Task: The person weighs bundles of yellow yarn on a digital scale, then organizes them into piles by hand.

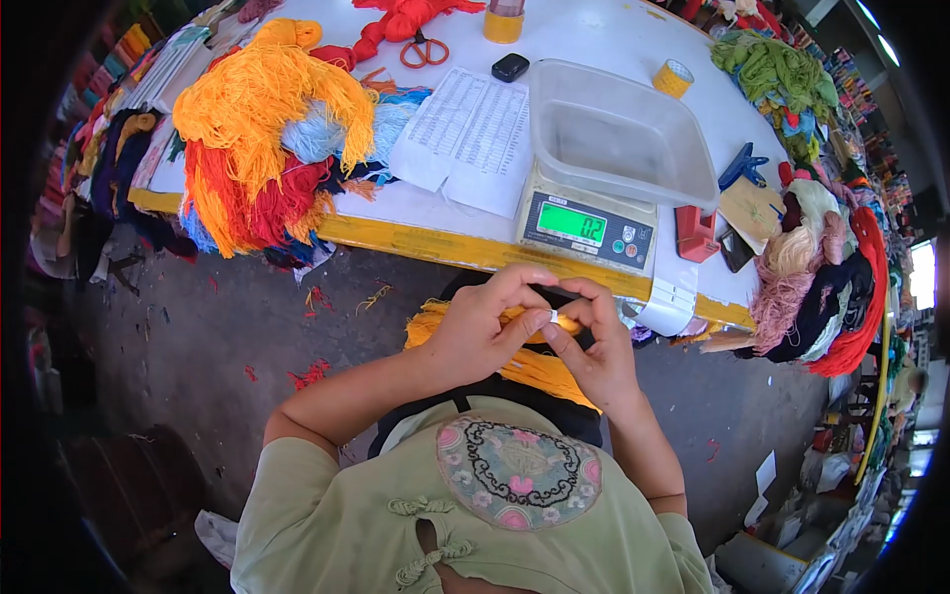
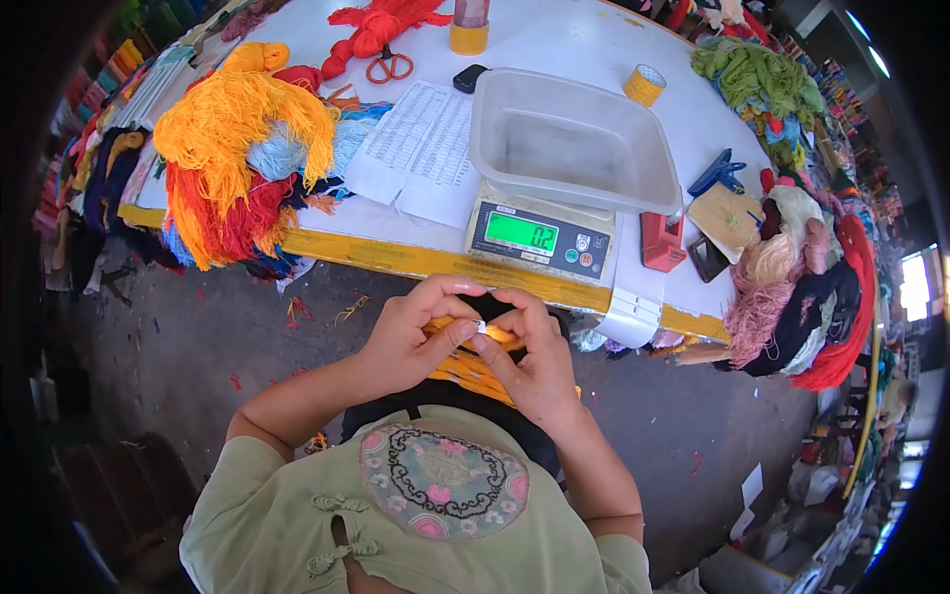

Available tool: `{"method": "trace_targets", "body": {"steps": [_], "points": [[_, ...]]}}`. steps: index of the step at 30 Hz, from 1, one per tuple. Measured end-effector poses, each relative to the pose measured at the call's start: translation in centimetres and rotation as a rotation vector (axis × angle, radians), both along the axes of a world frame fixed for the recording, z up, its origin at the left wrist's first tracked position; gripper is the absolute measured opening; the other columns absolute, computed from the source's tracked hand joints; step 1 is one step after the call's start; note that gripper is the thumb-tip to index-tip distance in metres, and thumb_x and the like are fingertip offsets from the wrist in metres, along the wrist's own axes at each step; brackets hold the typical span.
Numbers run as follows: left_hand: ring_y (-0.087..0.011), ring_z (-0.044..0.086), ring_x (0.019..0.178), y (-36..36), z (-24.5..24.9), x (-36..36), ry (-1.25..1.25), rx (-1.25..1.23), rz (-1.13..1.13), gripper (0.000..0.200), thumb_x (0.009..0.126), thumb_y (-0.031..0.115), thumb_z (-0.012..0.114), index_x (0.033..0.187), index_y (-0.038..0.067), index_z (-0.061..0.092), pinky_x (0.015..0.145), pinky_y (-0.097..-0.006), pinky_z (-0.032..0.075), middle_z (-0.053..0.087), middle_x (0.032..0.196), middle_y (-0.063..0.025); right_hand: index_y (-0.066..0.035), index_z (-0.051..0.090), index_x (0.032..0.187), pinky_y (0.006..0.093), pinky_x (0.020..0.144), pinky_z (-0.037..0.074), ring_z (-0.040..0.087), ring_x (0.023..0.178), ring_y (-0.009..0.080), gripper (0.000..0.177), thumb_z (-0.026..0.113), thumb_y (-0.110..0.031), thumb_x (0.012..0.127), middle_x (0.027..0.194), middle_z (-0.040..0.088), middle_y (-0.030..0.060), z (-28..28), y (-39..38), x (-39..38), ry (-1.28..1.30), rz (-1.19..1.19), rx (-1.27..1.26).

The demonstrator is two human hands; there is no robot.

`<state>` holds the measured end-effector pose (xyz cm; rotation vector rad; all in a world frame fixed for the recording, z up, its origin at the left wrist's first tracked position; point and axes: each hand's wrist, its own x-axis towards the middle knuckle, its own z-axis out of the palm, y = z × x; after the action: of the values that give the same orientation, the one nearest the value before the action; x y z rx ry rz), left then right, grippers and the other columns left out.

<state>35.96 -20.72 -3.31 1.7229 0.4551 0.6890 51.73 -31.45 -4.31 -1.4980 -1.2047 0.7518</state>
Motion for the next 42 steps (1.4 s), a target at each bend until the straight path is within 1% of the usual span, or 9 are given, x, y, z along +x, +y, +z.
{"method": "trace_targets", "body": {"steps": [5,11,19,24,27,33,34,38,42], "points": [[-0.0125,0.068,0.088,0.2,0.2,-0.7,-0.048,-0.102,0.007,0.031,0.091,0.002,0.065,0.120,0.002,0.054,0.079,-0.0268,0.053,0.071,0.096,-0.0074,-0.007,0.053,0.120,0.0208,0.058,0.036,0.045,0.062,0.0044,0.039,0.072,-0.006,0.086,0.068,0.053,-0.0017,0.8,-1.4,0.7,-0.038,0.168,-0.143],[-0.0248,0.068,0.083,4.4,0.0,-5.5,0.096,0.500,-0.057,0.022,0.084,0.007,0.072,0.106,0.006,0.067,0.073,-0.0329,0.052,0.070,0.095,-0.0087,-0.001,0.065,0.101,0.0233,0.062,0.043,0.052,0.069,0.0069,0.018,0.072,-0.009,0.087,0.073,0.059,0.0006,-0.5,-6.2,7.9,-0.157,0.182,-0.111],[-0.0296,0.069,0.084,8.8,0.9,-15.8,0.660,0.016,-0.300,0.027,0.083,0.024,0.074,0.100,0.003,0.071,0.076,-0.0368,0.052,0.071,0.088,-0.0133,-0.001,0.068,0.095,0.0265,0.062,0.047,0.059,0.069,0.0104,0.017,0.070,-0.016,0.088,0.076,0.065,0.0039,-0.5,-16.6,15.5,-0.028,-0.005,-0.688],[-0.0277,0.065,0.108,18.6,4.9,-20.2,0.336,0.578,0.594,0.022,0.085,0.010,0.071,0.105,0.002,0.069,0.095,-0.0366,0.049,0.069,0.111,-0.0151,-0.007,0.067,0.109,0.0330,0.070,0.052,0.066,0.094,0.0210,0.029,0.075,-0.018,0.083,0.104,0.069,0.0080,-2.1,-16.0,13.3,-0.929,0.299,-0.623],[-0.0337,0.047,0.132,27.1,9.5,-21.2,0.284,1.084,0.973,0.044,0.089,0.022,0.068,0.128,0.005,0.057,0.109,-0.0405,0.037,0.054,0.137,-0.0160,-0.007,0.067,0.112,0.0339,0.075,0.053,0.068,0.098,0.0252,0.034,0.077,-0.021,0.082,0.108,0.069,0.0101,-5.3,-13.9,12.5,-0.504,0.086,-0.709],[-0.0374,0.040,0.136,33.0,3.6,-22.8,0.485,0.881,1.038,0.048,0.092,0.032,0.063,0.132,0.008,0.054,0.111,-0.0447,0.034,0.050,0.141,-0.0164,-0.009,0.065,0.114,0.0410,0.089,0.047,0.066,0.093,0.0220,0.028,0.068,-0.017,0.088,0.114,0.067,0.0091,-2.6,-9.6,8.0,-0.547,0.177,-0.778],[-0.0371,0.044,0.132,31.4,2.5,-22.7,0.345,0.945,1.070,0.041,0.092,0.030,0.063,0.125,0.006,0.058,0.108,-0.0440,0.036,0.055,0.134,-0.0158,-0.003,0.062,0.119,0.0410,0.090,0.050,0.062,0.111,0.0350,0.034,0.068,-0.019,0.089,0.115,0.067,0.0193,-1.8,-9.2,7.8,-0.554,0.216,-0.828],[-0.0321,0.055,0.118,27.6,-2.0,-26.1,0.117,0.899,1.087,0.024,0.093,0.025,0.064,0.098,0.001,0.064,0.099,-0.0388,0.042,0.065,0.106,-0.0121,-0.004,0.063,0.114,0.0422,0.090,0.049,0.062,0.109,0.0355,0.031,0.068,-0.021,0.089,0.116,0.067,0.0182,-1.9,-8.8,8.2,-0.487,0.235,-0.868],[-0.0232,0.056,0.111,26.7,-0.7,-28.9,-0.082,0.264,1.392,0.031,0.092,0.027,0.069,0.102,-0.001,0.061,0.091,-0.0322,0.046,0.063,0.101,-0.0098,-0.005,0.065,0.109,0.0447,0.086,0.049,0.063,0.102,0.0384,0.029,0.070,-0.022,0.087,0.110,0.067,0.0190,1.1,-5.2,5.1,-0.670,0.250,-0.860]]}}
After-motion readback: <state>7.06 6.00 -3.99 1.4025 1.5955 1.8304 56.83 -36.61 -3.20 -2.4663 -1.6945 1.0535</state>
